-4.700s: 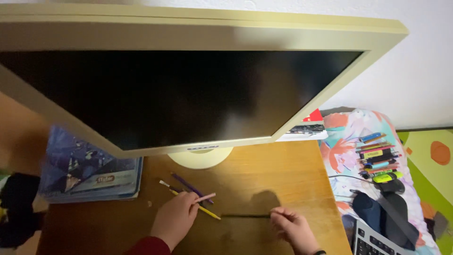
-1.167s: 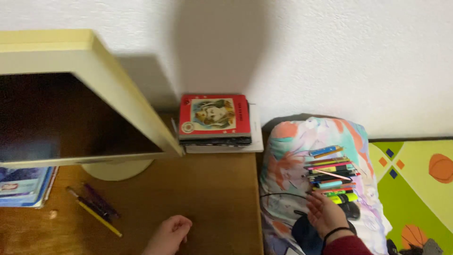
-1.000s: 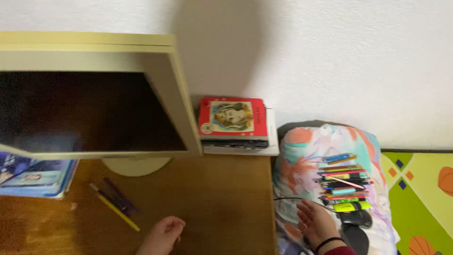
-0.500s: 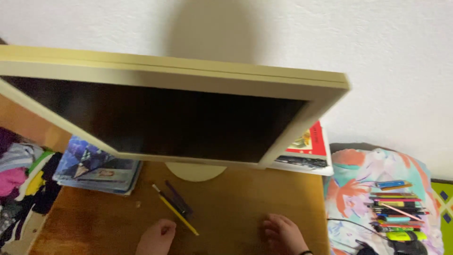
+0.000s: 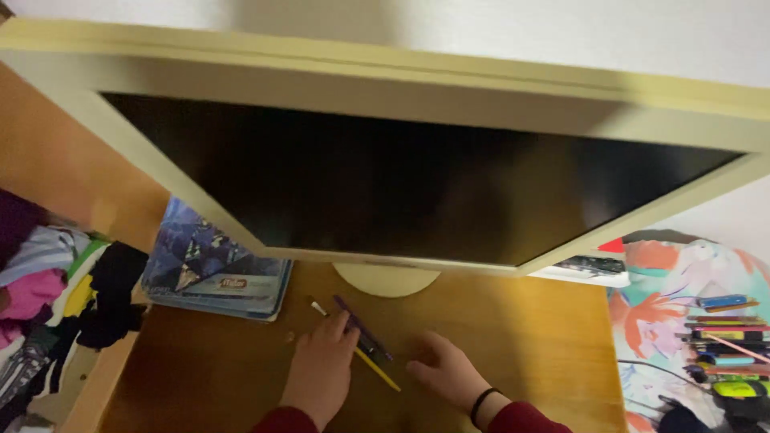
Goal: The person organizes stationery items on a desk, picking up a keyboard and placing it on a nearby bed. They then gather various pens, highlighters, and pencils from the desk and arrange them on the bed. Finally, the person picks up a stack of books and moves them to a chair.
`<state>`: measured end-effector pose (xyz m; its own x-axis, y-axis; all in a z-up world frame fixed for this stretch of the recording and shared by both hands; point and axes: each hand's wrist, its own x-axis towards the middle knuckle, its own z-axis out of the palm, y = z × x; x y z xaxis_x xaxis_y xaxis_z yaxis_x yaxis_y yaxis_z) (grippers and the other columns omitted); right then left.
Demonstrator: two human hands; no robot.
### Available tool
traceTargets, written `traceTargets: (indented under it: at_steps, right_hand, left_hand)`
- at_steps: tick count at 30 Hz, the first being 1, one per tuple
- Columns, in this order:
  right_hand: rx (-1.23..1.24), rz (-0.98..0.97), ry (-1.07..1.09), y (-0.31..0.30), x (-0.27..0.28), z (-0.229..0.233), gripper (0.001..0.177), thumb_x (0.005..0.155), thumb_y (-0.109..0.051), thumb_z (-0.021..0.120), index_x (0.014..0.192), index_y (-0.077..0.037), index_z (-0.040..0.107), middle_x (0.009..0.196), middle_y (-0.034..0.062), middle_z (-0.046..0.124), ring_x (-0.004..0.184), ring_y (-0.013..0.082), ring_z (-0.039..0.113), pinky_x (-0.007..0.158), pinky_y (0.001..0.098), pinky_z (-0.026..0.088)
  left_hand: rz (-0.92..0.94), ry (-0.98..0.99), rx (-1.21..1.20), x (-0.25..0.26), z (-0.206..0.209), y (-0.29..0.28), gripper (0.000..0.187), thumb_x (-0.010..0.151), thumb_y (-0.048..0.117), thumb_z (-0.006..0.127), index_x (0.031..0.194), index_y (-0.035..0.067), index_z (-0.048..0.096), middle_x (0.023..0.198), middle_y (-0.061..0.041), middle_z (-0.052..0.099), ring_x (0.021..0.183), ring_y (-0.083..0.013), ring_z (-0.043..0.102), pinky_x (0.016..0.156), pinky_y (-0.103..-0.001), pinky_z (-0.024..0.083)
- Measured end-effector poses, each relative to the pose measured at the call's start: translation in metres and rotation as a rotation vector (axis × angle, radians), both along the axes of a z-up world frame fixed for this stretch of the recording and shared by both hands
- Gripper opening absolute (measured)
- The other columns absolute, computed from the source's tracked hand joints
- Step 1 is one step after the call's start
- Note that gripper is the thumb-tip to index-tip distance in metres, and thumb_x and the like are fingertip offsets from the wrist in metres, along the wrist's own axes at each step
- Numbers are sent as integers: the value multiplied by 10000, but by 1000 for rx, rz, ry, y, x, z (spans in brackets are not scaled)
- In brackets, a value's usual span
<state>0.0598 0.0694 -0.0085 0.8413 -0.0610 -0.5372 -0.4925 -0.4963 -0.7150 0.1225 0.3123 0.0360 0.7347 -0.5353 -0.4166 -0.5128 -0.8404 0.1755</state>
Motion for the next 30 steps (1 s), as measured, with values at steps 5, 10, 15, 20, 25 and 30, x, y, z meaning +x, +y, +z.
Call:
traceTargets:
  at_steps: [5,10,15,20,25,30]
  right_hand:
    - [-258,367,-304,41,8,20,447,748,-255,659,1182,-192,569,1069,116,643,976,382,596,897,482,455]
    - [-410,484,-355,61,9,29,686,811,-289,671,1468,-197,497,1399,144,552,1164,439,546,988,520,442]
    - [-485,505,-277,66,3,38,436,835,-265,618,1269,-286,650,1347,18,557,961,414,555,800,582,526]
    - [-465,484,-366,61,-3,17,211,828,-208,613,1018,-225,705,1188,43,648,888,385,597,765,538,526]
    - [-449,342,-293,68,2,16,120,888,-269,639,944,-172,682,1129,26,669,1012,341,615,811,505,537]
    - [-550,289,-170,80,18,24,313,888,-389,716,1017,-154,556,1058,88,644,1037,364,595,812,542,520]
  left_hand:
    - [-49,-4,-69,-6,-26,16,577,919,19,565,1467,154,446,1616,-141,314,1485,-374,275,1060,-588,363]
    - [-98,-114,-102,-18,-51,30,499,956,91,466,1452,144,470,1585,-162,371,1434,-387,356,1054,-590,361]
    - [-158,-180,-114,-15,-23,34,264,942,54,489,1145,163,618,1109,-91,593,1094,-335,541,1022,-548,382]
    - [-227,-219,-121,-21,-38,38,136,960,120,506,994,183,622,1009,-88,610,997,-337,557,949,-545,398]
    - [-278,-168,-91,-28,-36,38,166,987,118,499,1048,176,642,1017,-95,621,980,-342,566,898,-523,397]
    - [-275,-13,35,-37,-42,42,262,976,98,453,1188,154,595,1122,-128,605,1041,-373,549,926,-572,388]
